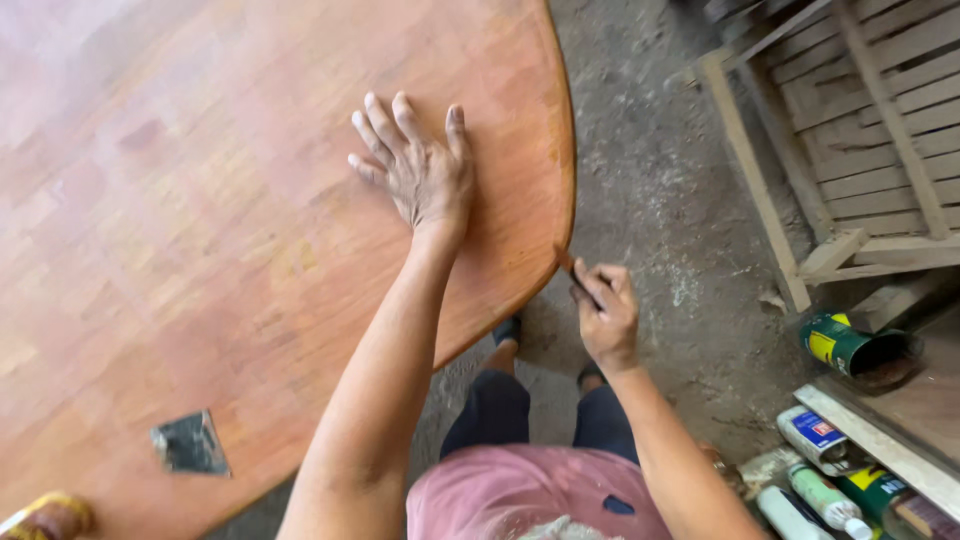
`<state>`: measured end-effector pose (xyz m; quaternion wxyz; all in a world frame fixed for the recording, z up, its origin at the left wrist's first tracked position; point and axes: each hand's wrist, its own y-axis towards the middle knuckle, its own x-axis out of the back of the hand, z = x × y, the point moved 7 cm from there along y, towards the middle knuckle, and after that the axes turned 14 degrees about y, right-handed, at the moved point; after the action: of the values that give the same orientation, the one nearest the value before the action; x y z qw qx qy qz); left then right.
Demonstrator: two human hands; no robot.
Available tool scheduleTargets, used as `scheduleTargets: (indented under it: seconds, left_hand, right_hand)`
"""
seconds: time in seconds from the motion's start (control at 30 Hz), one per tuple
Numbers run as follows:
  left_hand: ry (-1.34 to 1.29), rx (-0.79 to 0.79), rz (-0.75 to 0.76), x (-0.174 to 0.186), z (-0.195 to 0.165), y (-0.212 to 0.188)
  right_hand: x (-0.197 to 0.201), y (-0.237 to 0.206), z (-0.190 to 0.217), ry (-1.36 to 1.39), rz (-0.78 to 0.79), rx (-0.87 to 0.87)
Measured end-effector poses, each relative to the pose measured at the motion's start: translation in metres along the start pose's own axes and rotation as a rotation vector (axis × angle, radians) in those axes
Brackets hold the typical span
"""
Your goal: The person applies wood stain to a wooden table. They wipe the tabletop with a sponge, scoop stain from a can onto a spreader, and brush stain along the table edges and legs, working around the piece.
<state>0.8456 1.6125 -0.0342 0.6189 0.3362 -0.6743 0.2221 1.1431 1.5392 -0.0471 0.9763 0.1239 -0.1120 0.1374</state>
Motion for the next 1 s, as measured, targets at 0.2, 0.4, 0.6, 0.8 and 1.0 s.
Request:
scheduleTargets:
  seconds: [0.2, 0.4, 0.6, 0.8, 1.0]
  left_hand:
    - [0.139, 0.008, 0.026, -0.011, -0.003, -0.002]
    - [0.220, 0.040, 0.033, -0.012, -0.011, -0.003]
    - [0.241, 0.049, 0.021, -0.018, -0.006, -0.005]
    - [0.246, 0.036, -0.064, -0.016, -0.007, -0.006]
    - [0.300, 0.058, 0.047, -0.020, -0.003, -0.007]
  right_hand:
    - [0.041, 0.001, 0.004, -0.051, 0.185, 0.007]
    - [0.044, 0.048, 0.026, -0.257, 0.338, 0.245]
    - [0.034, 0.033, 0.038, -0.138, 0.434, 0.158]
    - [0.038, 0.053, -0.007, -0.064, 0.300, 0.202]
    - [0.033, 0.018, -0.001, 0.017, 0.386, 0.231]
